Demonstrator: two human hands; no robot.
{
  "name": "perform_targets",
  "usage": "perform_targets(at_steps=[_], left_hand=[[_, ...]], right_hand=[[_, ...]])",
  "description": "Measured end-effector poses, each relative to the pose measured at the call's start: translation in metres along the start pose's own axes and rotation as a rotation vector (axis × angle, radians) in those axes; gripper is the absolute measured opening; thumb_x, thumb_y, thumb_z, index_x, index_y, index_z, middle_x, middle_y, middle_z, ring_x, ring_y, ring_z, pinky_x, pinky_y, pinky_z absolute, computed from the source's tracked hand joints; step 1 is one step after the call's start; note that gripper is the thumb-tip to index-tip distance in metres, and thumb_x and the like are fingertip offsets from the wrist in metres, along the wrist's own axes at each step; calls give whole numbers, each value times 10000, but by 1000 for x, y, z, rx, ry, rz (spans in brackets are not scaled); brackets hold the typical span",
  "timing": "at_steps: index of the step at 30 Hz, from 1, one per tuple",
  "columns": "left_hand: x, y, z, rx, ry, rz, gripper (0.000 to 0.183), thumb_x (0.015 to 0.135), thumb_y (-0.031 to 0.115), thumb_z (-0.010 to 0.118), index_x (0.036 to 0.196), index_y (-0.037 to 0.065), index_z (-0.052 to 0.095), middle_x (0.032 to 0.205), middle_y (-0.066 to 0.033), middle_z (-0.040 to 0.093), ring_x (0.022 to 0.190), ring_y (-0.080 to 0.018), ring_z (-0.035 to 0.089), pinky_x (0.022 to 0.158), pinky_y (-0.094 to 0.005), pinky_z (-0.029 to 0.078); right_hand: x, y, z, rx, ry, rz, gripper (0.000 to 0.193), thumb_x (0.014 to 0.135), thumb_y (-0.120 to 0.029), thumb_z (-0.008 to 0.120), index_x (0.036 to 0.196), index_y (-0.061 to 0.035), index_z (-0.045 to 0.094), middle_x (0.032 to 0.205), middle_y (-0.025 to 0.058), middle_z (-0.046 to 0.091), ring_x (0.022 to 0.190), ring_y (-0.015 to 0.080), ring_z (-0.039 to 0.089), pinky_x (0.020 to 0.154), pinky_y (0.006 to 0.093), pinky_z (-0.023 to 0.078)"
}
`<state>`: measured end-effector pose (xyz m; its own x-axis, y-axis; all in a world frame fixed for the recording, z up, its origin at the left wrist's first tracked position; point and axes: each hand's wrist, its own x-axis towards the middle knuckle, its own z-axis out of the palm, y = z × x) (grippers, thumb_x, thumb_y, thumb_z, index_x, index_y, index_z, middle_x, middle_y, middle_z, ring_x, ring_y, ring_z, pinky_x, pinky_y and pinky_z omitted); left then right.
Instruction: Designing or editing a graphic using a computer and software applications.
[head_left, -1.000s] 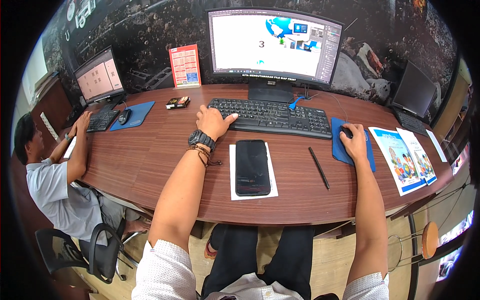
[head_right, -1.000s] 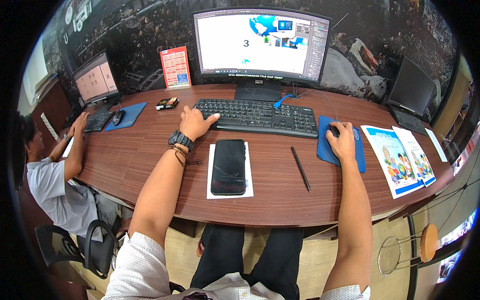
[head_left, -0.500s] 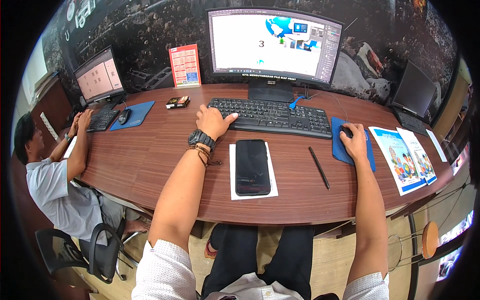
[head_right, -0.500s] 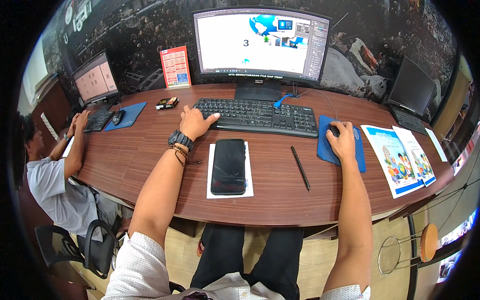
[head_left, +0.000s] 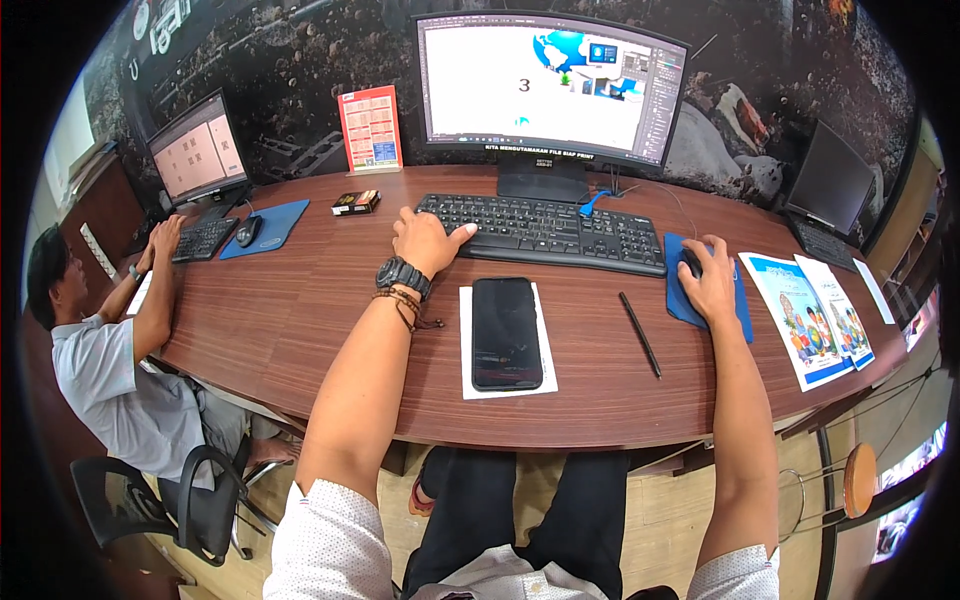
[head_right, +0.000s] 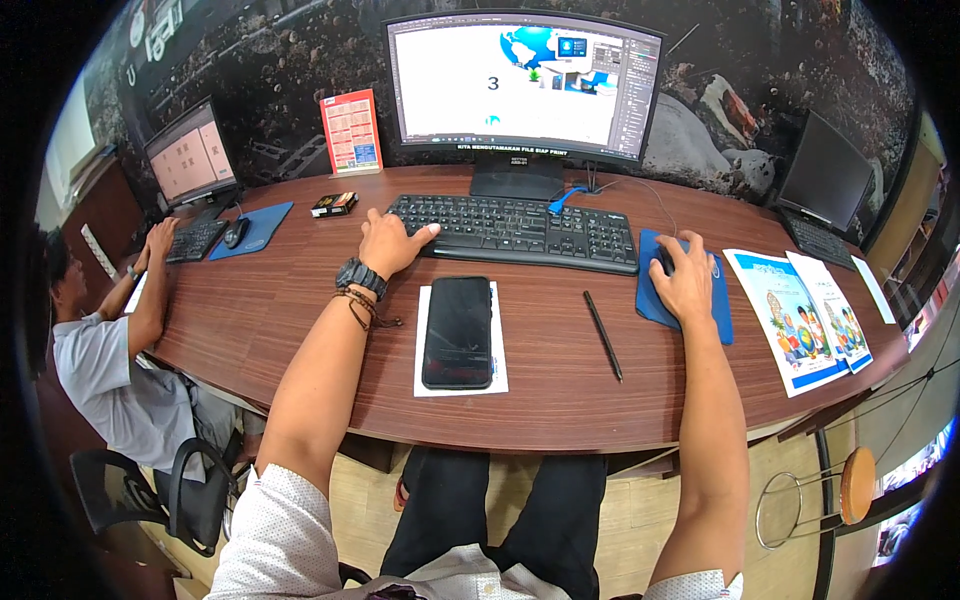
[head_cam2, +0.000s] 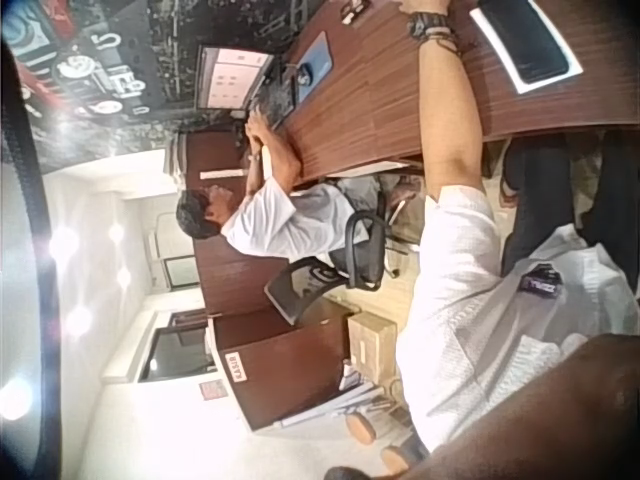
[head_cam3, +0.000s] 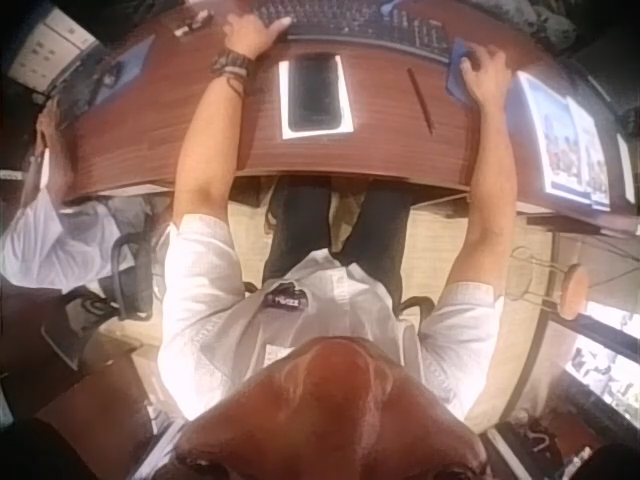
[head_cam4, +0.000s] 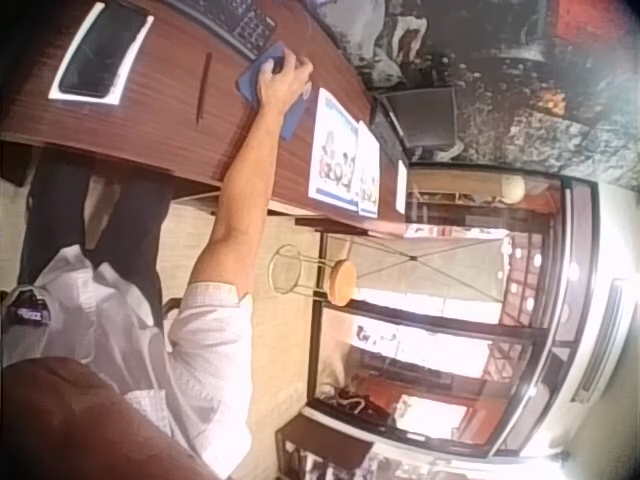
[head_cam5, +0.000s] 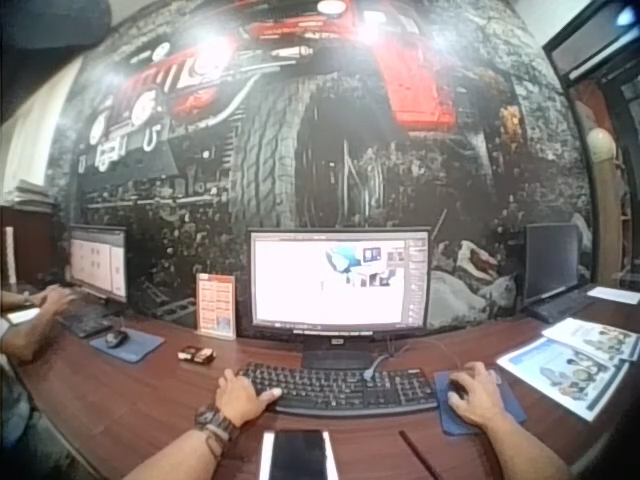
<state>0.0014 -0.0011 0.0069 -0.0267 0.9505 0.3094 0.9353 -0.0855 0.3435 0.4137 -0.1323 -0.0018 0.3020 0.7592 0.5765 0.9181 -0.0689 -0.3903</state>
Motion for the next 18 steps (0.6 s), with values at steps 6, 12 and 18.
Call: perform_targets(at_steps=[6,12,18], left_hand=[[-1,1,0,23,31,36,835,809,660,658,1049,-140,653,1260,-330,489,1131,-486,532,887,-504,521],[-1,0,2,16,37,32,853,802,668,659,1050,-148,647,1255,-324,492,1131,-485,531,889,-505,518],[0,-3,7,23,64,41,923,782,684,669,1124,-169,587,1226,-315,496,1116,-482,535,894,-495,513]], right_hand=[[1,0,4,-188,-32,-432,255,808,-96,632,1040,-150,722,1315,150,498,1309,373,406,1138,581,240],[1,3,5,-98,69,-361,241,824,-132,650,1055,-124,719,1303,156,511,1254,380,465,1076,505,352],[-1,9,4,15,32,61,353,828,-255,676,1145,-98,673,1250,170,537,1145,379,559,950,444,475]])
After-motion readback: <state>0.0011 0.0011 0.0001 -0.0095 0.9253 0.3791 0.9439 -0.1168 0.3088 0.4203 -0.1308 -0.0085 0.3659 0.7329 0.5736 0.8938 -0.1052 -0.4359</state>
